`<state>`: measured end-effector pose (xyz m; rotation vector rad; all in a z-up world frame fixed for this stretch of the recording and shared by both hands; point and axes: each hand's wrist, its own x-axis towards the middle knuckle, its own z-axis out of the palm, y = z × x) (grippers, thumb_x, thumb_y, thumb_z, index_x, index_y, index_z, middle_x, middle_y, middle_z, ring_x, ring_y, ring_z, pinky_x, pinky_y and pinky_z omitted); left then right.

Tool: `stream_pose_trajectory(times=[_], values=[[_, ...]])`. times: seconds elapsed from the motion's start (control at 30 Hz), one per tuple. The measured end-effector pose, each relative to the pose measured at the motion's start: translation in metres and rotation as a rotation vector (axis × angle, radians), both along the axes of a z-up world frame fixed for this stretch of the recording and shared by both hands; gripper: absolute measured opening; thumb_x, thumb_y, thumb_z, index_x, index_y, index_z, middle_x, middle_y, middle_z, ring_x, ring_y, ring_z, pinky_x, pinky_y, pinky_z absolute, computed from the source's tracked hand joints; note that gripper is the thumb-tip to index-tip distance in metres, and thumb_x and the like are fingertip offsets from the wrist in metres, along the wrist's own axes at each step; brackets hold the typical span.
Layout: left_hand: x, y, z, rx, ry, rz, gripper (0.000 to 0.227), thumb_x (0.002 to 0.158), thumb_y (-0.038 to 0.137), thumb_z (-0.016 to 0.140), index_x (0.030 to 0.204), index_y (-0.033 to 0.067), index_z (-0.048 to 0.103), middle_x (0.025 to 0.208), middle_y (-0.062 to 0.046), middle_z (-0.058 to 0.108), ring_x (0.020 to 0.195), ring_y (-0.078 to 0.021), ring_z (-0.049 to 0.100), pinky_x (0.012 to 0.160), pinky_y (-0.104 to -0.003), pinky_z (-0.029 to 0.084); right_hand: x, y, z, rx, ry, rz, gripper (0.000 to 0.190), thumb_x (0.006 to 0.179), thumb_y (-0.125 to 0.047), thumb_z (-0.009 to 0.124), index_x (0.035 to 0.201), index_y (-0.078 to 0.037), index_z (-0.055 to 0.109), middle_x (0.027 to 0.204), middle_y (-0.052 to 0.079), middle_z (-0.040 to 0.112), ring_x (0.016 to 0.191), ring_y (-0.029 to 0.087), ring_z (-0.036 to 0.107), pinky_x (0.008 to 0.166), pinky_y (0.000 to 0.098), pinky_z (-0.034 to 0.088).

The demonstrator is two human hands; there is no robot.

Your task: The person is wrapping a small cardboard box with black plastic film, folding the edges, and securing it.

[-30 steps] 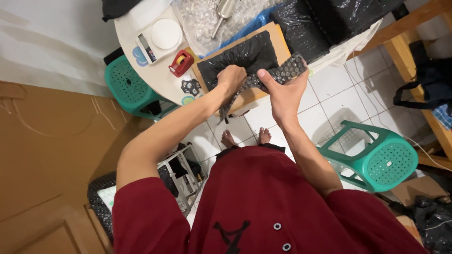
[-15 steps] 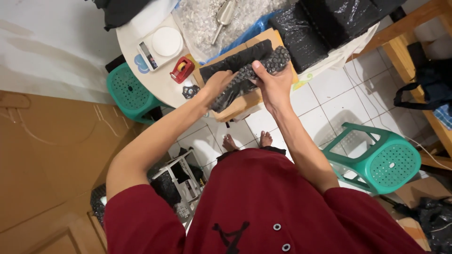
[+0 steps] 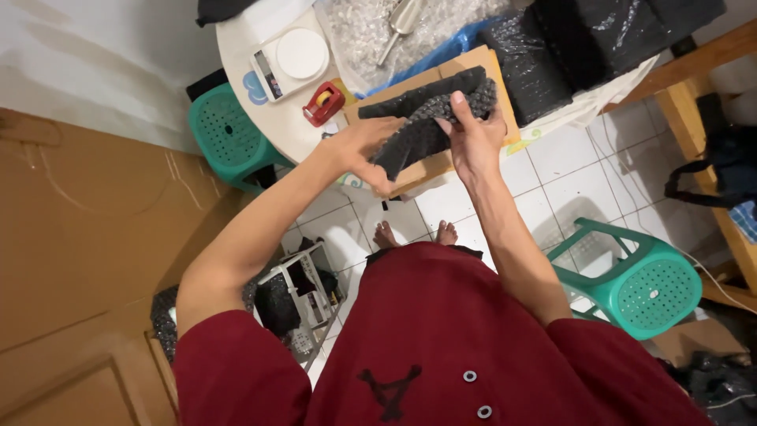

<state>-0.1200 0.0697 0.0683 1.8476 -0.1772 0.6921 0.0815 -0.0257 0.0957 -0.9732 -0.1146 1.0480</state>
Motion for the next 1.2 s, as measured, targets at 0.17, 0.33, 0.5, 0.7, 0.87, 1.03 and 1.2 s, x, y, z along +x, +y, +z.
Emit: stream_pose_trajectory(times=[0.17, 0.33, 0.5, 0.7, 0.87, 1.03, 1.2], values=[[-0.013, -0.037, 0.032, 0.261, 0.363, 0.325, 0.110, 0.061, 0.066, 0.094, 0.133, -0.0080, 0.056, 0.120, -0.028, 0.066, 0.113, -0.0386, 0.065, 0.104, -0.042, 0.049, -0.004, -0.003, 0.014, 0.002, 0.015, -0.006, 0.060, 0.085, 0.000, 0.089, 0.129, 0.000, 0.049, 0.102, 0.018, 0.066, 0.086, 0.038, 0.078, 0.087, 0.0609, 0.068], [-0.010, -0.055, -0.009, 0.289, 0.190, 0.621, 0.051, 0.091, 0.030, 0.083, 0.126, -0.0015, 0.064, 0.110, -0.018, 0.070, 0.101, -0.0351, 0.071, 0.088, -0.039, 0.058, 0.001, -0.002, 0.009, 0.000, 0.017, -0.004, 0.060, 0.085, 0.001, 0.088, 0.130, -0.003, 0.049, 0.102, 0.017, 0.067, 0.086, 0.037, 0.079, 0.088, 0.0595, 0.069], [-0.008, -0.065, 0.002, 0.197, 0.343, 0.650, 0.029, 0.102, 0.023, 0.063, 0.113, -0.0034, 0.066, 0.093, -0.013, 0.070, 0.075, -0.0286, 0.069, 0.067, -0.034, 0.051, 0.035, 0.003, -0.015, -0.010, -0.199, 0.270, 0.080, 0.084, 0.004, 0.090, 0.143, -0.012, 0.040, 0.116, 0.019, 0.071, 0.097, 0.033, 0.079, 0.081, 0.0444, 0.073], [-0.010, -0.057, 0.016, 0.130, 0.536, 0.603, 0.033, 0.108, 0.036, 0.048, 0.104, 0.0045, 0.059, 0.070, -0.004, 0.058, 0.050, -0.0195, 0.053, 0.046, -0.031, 0.034, 0.106, -0.025, 0.013, 0.072, -0.979, 0.500, 0.087, 0.087, 0.007, 0.086, 0.154, -0.012, 0.033, 0.107, 0.008, 0.058, 0.098, 0.018, 0.060, 0.082, 0.0328, 0.061], [-0.017, -0.059, -0.016, 0.095, 0.695, 0.631, 0.078, 0.106, 0.045, 0.054, 0.046, 0.0122, 0.018, 0.034, 0.004, 0.039, 0.045, -0.0179, 0.053, 0.101, -0.035, 0.041, 0.146, -0.035, -0.006, -0.140, -1.334, 0.688, 0.070, 0.076, -0.029, 0.092, 0.134, -0.008, 0.059, 0.116, 0.008, 0.060, 0.092, 0.020, 0.052, 0.080, 0.0341, 0.046], [-0.020, -0.054, -0.009, 0.018, 0.719, 0.645, 0.080, 0.103, 0.048, 0.062, 0.053, 0.0150, 0.008, 0.032, 0.005, 0.026, 0.030, -0.0101, 0.028, 0.094, -0.026, 0.043, 0.146, -0.019, -0.020, 0.185, -1.393, 0.644, 0.055, 0.086, -0.028, 0.089, 0.081, -0.009, 0.038, 0.103, 0.006, 0.047, 0.093, 0.021, 0.040, 0.080, 0.0329, 0.032], [-0.017, -0.054, 0.011, -0.248, 1.012, 0.669, 0.081, 0.100, 0.059, 0.059, 0.052, 0.0172, 0.010, 0.040, 0.003, 0.017, 0.038, -0.0099, 0.013, 0.048, -0.030, 0.011, 0.146, -0.002, -0.023, 0.260, -1.360, 0.637, 0.061, 0.081, -0.024, 0.094, 0.080, -0.012, 0.034, 0.118, 0.010, 0.054, 0.108, 0.023, 0.049, 0.088, 0.0363, 0.040]])
